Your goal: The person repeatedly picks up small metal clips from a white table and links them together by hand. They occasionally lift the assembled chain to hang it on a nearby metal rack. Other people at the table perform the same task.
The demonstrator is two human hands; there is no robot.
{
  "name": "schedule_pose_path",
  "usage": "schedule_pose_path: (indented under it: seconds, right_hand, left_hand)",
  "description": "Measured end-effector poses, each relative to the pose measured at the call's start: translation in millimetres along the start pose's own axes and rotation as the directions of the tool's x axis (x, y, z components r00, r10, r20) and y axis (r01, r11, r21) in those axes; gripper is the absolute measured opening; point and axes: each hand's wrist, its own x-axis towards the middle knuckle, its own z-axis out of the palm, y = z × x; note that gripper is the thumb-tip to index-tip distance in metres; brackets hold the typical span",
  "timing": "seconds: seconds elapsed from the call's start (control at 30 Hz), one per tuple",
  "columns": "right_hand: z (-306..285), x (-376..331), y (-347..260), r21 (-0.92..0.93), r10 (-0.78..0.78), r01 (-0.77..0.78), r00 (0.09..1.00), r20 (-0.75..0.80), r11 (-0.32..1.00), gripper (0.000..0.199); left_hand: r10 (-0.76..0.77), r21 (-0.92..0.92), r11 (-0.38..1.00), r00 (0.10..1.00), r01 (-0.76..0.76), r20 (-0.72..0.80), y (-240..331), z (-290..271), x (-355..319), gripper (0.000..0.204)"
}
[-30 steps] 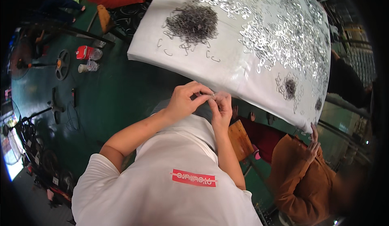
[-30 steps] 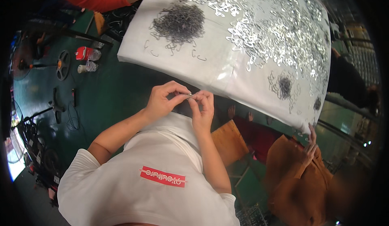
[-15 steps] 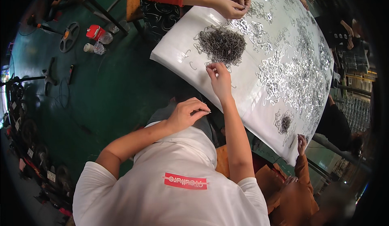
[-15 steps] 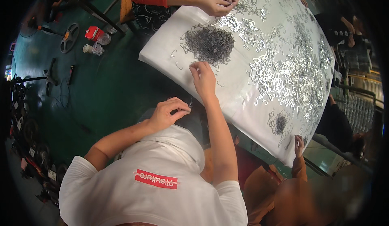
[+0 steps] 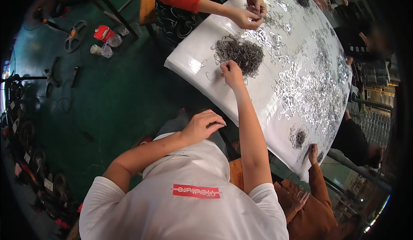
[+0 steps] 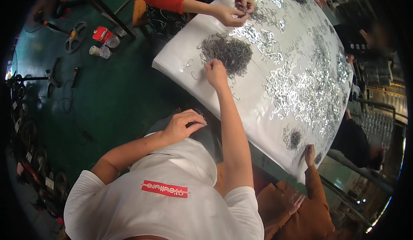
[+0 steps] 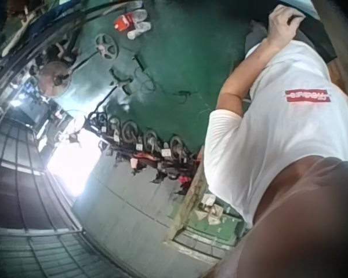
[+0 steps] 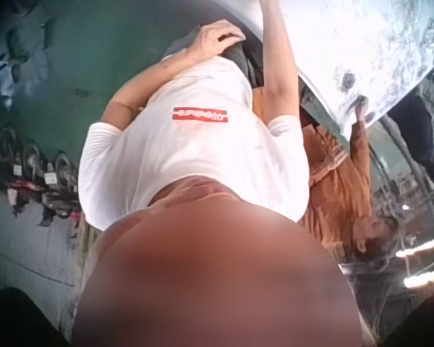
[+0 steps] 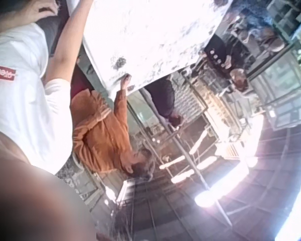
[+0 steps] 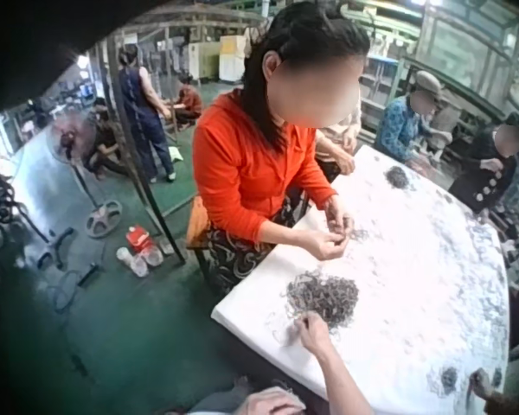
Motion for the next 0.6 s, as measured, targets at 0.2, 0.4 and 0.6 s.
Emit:
schedule_pose_path:
  seconds: [0.2,0.4,0.6]
  right_hand:
    - [-56.8,-102.6,4.6,0.754,0.257,-0.336,0.940,0.226,0.564,0.012]
    - [-79.3,-204.6,-32.8,0.890,0.375,-0.274,0.918,0.130,0.364,0.015]
    - [-76.4,-249.7,-30.9,0.919,0.462,-0.155,0.886,-0.032,0.361,0.014]
  left_hand:
    - [-0.031,0.009,0.999,0.998,0.031,0.057,0.5,8.7,3.1,0.015]
    - [-0.033,0.004,0.999,0.991,0.033,0.130,8.9,23.3,8.6,0.013]
    - [-0.043,-0.023,0.999,0.977,0.048,0.211,16.9,44.1,15.6,0.013]
